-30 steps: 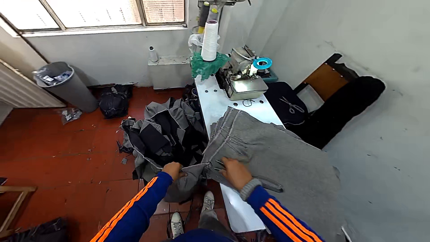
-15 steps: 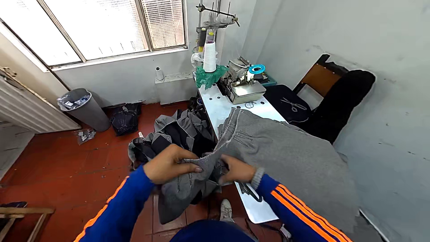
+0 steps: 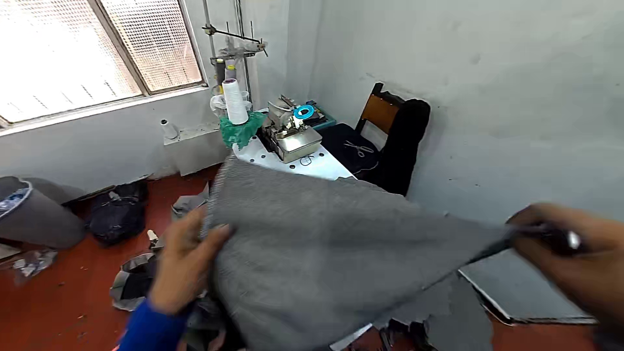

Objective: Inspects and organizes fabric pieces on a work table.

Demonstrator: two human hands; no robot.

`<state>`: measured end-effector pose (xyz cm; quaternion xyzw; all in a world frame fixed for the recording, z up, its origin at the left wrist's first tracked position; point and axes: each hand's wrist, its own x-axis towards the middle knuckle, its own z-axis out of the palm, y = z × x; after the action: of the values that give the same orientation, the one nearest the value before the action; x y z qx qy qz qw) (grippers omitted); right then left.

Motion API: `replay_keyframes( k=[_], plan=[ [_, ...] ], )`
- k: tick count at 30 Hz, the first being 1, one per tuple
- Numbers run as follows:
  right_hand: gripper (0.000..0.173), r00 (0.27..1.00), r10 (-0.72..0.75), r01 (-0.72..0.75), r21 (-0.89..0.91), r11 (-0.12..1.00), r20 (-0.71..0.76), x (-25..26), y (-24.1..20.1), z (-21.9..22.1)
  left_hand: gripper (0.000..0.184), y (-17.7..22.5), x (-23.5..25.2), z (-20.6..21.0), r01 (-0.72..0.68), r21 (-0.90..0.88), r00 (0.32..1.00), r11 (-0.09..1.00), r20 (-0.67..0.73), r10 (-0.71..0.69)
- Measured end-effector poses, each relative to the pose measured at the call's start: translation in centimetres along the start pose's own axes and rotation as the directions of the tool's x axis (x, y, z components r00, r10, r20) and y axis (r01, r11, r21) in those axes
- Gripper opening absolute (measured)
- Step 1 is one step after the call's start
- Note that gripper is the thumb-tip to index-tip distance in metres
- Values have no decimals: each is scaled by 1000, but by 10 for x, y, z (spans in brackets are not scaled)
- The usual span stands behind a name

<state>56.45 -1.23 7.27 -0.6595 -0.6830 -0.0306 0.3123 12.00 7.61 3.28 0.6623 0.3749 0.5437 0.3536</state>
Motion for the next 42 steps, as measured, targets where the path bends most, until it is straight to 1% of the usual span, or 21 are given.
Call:
replay_keyframes(
  k=[3,5,7,9,12,14,15,16,18,19,20,22,24,27,29,30,34,37,39,41,42],
  plan=[
    [12,983,160,-178,-230,957,-92,84,32,23,20,-88,51,97,239,-10,971,971,30,-239],
    [25,947,317,-320,-272,908,-55,130,77,86,32,-157,78,154,399,170,913,901,20,-408],
    [49,888,456,-429,-257,866,54,145,115,151,43,-213,95,188,526,419,818,740,-10,-575],
    [62,868,466,-432,-199,880,174,141,101,196,44,-244,106,195,558,537,768,633,-46,-639],
    [71,815,374,-361,-116,925,443,93,56,265,44,-279,84,169,535,418,825,734,-71,-560],
    [79,718,359,-315,-182,932,596,60,56,318,44,-309,49,135,599,346,773,722,-16,-634],
    [82,683,359,-280,-226,933,636,47,63,340,43,-322,21,116,636,387,695,668,90,-713],
    [83,662,370,-269,-254,929,652,41,69,354,44,-327,-8,99,633,497,561,594,235,-794],
    [77,667,382,-261,-280,924,639,49,65,350,53,-326,-56,84,476,766,191,433,390,-901],
    [67,703,361,-242,-271,932,613,53,57,338,57,-330,-79,83,415,832,93,368,364,-927],
    [55,753,315,-212,-240,947,577,56,47,325,57,-336,-97,84,407,857,82,316,310,-947],
    [37,829,177,-138,-112,984,531,57,19,302,48,-341,-109,80,476,833,171,283,228,-958],
    [29,815,15,-57,53,997,579,52,-16,289,44,-338,-106,67,528,786,227,321,234,-946],
    [30,593,-94,16,104,994,800,41,-75,296,45,-316,-100,31,518,772,284,369,252,-925],
    [39,422,-36,61,11,998,906,33,-108,321,49,-284,-94,9,480,788,329,385,246,-912],
    [44,396,2,80,-37,996,918,26,-119,337,48,-266,-92,1,462,801,339,379,236,-911],
    [39,451,75,86,-127,988,889,7,-140,388,45,-195,-88,-5,376,848,368,373,233,-900],
    [42,536,46,22,-68,997,843,15,-138,380,46,-160,-85,-16,350,815,459,462,280,-843],
    [37,581,-80,-48,131,990,810,22,-133,355,44,-135,-80,-34,377,735,563,563,301,-770],
    [37,544,-254,-182,408,895,800,23,-141,316,41,-93,-75,-53,401,609,678,684,305,-668],
    [50,509,-331,-236,498,834,795,19,-150,299,38,-66,-73,-61,376,545,733,749,320,-600]
  ],
)
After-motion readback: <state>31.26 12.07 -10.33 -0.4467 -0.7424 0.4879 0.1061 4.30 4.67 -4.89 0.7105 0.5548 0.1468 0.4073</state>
